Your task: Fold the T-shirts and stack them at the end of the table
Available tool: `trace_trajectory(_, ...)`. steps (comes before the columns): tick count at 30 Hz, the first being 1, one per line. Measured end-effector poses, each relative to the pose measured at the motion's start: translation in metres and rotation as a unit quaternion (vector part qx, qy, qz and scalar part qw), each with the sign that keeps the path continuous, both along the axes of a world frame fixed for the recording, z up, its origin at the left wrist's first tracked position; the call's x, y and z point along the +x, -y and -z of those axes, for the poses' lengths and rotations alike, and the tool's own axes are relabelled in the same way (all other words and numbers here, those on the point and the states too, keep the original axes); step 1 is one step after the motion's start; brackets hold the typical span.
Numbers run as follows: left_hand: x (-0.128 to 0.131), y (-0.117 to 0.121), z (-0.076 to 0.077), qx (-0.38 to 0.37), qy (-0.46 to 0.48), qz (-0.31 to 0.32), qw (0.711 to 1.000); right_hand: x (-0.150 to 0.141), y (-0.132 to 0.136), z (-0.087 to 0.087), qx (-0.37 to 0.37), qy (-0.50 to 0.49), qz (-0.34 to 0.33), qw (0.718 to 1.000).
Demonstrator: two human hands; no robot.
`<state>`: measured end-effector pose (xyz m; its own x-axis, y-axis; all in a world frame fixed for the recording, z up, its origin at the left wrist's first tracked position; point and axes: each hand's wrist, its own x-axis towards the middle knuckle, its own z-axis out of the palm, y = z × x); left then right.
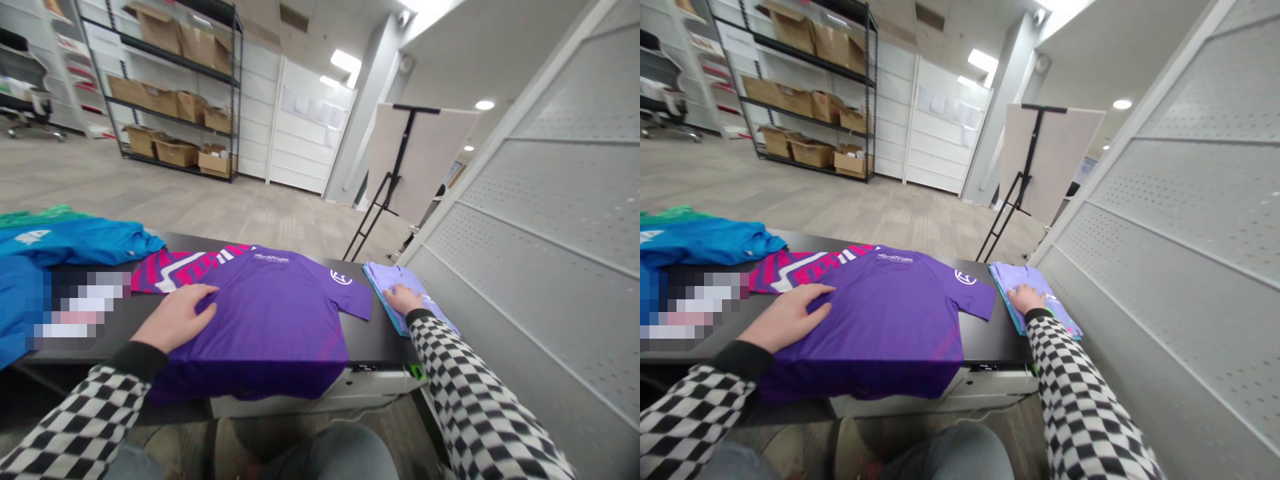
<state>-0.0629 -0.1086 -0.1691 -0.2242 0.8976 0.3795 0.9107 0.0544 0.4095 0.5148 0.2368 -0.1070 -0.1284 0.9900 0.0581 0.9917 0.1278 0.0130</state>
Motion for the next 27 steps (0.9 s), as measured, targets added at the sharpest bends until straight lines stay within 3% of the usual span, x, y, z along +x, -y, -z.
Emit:
trace_trajectory(3, 0.009, 0.001, -0.006, -0.028, -0.041, 0.011, 0.999, -0.060, 0.011, -0.008, 0.062, -0.014, -0.087, 0.994)
trace_trajectory(6, 0.017, 0.004, -0.011, -0.025, -0.057, 0.021, 0.998, -0.137, 0.034, -0.002, 0.083, -0.042, -0.206, 0.974)
trace_trajectory(8, 0.022, 0.008, -0.013, -0.012, -0.061, 0.024, 0.998, -0.181, 0.051, 0.007, 0.043, -0.048, -0.248, 0.967)
trace_trajectory(11, 0.028, 0.014, -0.013, 0.007, -0.057, 0.023, 0.998, -0.219, 0.069, 0.025, -0.051, -0.023, -0.230, 0.972)
trace_trajectory(15, 0.021, 0.025, -0.016, 0.029, -0.035, 0.021, 0.999, -0.217, 0.070, 0.044, -0.072, 0.018, -0.214, 0.974)
trace_trajectory(20, -0.019, 0.020, -0.022, 0.033, -0.040, -0.045, 0.998, -0.192, 0.059, 0.047, -0.078, 0.039, -0.187, 0.979)
trace_trajectory(23, -0.037, 0.008, -0.018, -0.025, -0.048, -0.092, 0.994, -0.186, 0.057, 0.049, -0.078, 0.041, -0.171, 0.981)
trace_trajectory(27, -0.034, 0.001, -0.010, -0.114, -0.029, -0.132, 0.984, -0.184, 0.055, 0.053, -0.080, 0.043, -0.157, 0.983)
